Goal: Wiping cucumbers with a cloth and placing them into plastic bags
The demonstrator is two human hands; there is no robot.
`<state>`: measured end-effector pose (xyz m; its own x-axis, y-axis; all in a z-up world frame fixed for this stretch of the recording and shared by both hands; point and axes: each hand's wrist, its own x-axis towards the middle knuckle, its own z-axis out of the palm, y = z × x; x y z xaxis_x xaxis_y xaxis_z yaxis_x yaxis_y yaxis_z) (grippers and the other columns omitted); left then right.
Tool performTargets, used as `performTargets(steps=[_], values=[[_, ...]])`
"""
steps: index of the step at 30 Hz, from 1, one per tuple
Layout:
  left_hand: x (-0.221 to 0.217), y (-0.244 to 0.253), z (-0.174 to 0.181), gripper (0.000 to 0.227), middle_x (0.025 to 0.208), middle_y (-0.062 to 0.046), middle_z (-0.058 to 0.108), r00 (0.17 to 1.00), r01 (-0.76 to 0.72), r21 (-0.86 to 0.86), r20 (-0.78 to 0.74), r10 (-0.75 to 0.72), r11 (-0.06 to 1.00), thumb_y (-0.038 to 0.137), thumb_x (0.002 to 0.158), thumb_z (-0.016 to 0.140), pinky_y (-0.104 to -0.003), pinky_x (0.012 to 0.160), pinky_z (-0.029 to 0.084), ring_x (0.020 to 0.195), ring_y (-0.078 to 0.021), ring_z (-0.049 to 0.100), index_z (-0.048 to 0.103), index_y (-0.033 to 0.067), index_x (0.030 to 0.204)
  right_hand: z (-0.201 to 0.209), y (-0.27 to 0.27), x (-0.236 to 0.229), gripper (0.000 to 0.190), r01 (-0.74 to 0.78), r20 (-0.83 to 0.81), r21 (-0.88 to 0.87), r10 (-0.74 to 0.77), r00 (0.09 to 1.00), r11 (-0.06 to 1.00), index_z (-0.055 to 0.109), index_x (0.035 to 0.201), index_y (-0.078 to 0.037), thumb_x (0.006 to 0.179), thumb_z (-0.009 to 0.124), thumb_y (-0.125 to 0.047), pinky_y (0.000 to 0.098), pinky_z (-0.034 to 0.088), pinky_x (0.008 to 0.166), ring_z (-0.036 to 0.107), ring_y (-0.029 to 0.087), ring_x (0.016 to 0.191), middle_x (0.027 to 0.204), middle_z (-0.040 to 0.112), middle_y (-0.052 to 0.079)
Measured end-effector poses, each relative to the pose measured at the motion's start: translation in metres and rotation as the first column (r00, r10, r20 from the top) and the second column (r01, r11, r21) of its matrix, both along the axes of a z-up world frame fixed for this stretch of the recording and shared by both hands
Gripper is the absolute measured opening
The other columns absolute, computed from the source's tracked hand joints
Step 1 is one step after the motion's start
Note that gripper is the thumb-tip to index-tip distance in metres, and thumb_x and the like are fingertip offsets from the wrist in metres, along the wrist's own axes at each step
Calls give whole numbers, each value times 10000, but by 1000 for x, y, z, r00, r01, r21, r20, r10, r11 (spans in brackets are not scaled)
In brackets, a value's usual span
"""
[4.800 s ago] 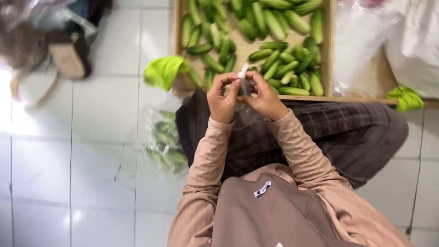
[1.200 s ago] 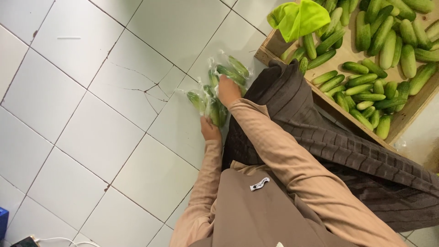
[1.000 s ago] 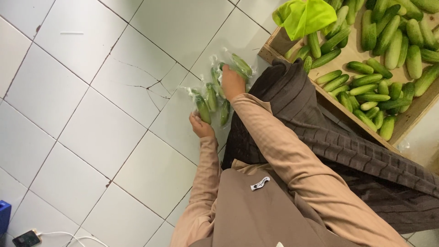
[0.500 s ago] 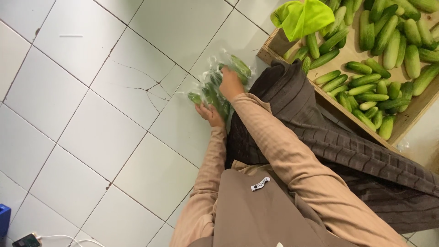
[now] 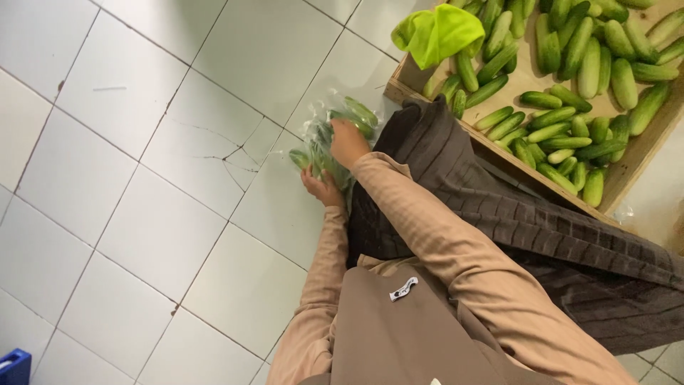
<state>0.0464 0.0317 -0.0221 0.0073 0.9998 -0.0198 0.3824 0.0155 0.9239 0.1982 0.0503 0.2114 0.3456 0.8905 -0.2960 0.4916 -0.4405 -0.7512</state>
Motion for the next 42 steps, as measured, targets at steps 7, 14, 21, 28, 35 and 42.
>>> performTargets(steps=[7, 14, 21, 28, 35, 42], values=[[-7, -12, 24, 627, 1510, -244, 297, 998, -35, 14, -42, 36, 999, 665, 1063, 377, -589, 1215, 135, 1448, -453, 259, 453, 151, 1414, 24, -25, 20, 302, 156, -230, 315, -84, 969, 936, 552, 1318, 18, 1022, 502, -16, 565, 571, 966, 591, 494, 1197, 1299, 536, 302], [9, -21, 71, 567, 1503, -245, 336, 998, -47, 245, -34, 57, 968, 551, 1050, 469, -576, 1184, 162, 1471, -395, 239, 510, 64, 1339, 86, -82, 112, 181, 203, 117, 743, -422, 899, 638, 694, 1045, -73, 918, 641, 44, 408, 563, 810, 639, 296, 904, 986, 665, 115], [98, -33, 226, 313, 1474, -175, 399, 961, 249, 441, -3, -276, 863, 244, 1002, 576, -564, 1189, 281, 1434, -354, 339, 581, 63, 1257, 96, -83, 194, 560, 99, 461, 580, -425, 779, 809, 559, 1389, -81, 885, 803, -98, 622, 231, 1190, 425, 349, 1311, 1378, 519, 135], [211, -41, 276, 339, 1537, -115, 394, 852, 477, 424, -6, -524, 770, 265, 1031, 518, -524, 1199, 274, 1455, -319, 367, 542, 83, 1315, 74, -66, 198, 675, 141, 506, 515, -433, 746, 845, 495, 1478, -170, 889, 762, -364, 456, 444, 896, 458, 312, 1167, 1357, 572, 67], [237, -22, 238, 515, 1462, -194, 453, 896, 414, 538, -97, -433, 735, 194, 888, 601, -540, 1157, 278, 1334, -423, 436, 529, 95, 1388, 46, -47, 207, 379, 123, 369, 757, -576, 729, 641, 700, 1151, -160, 813, 793, -303, 441, 471, 949, 517, 318, 1063, 1142, 571, 49], [236, -29, 256, 552, 1459, -220, 488, 905, 376, 602, -74, -419, 705, 132, 910, 595, -542, 1153, 323, 1352, -430, 453, 511, 12, 1443, 61, -49, 200, 224, 183, 286, 816, -657, 697, 548, 666, 956, -227, 782, 808, -216, 366, 384, 1046, 490, 195, 1188, 1110, 627, -84]])
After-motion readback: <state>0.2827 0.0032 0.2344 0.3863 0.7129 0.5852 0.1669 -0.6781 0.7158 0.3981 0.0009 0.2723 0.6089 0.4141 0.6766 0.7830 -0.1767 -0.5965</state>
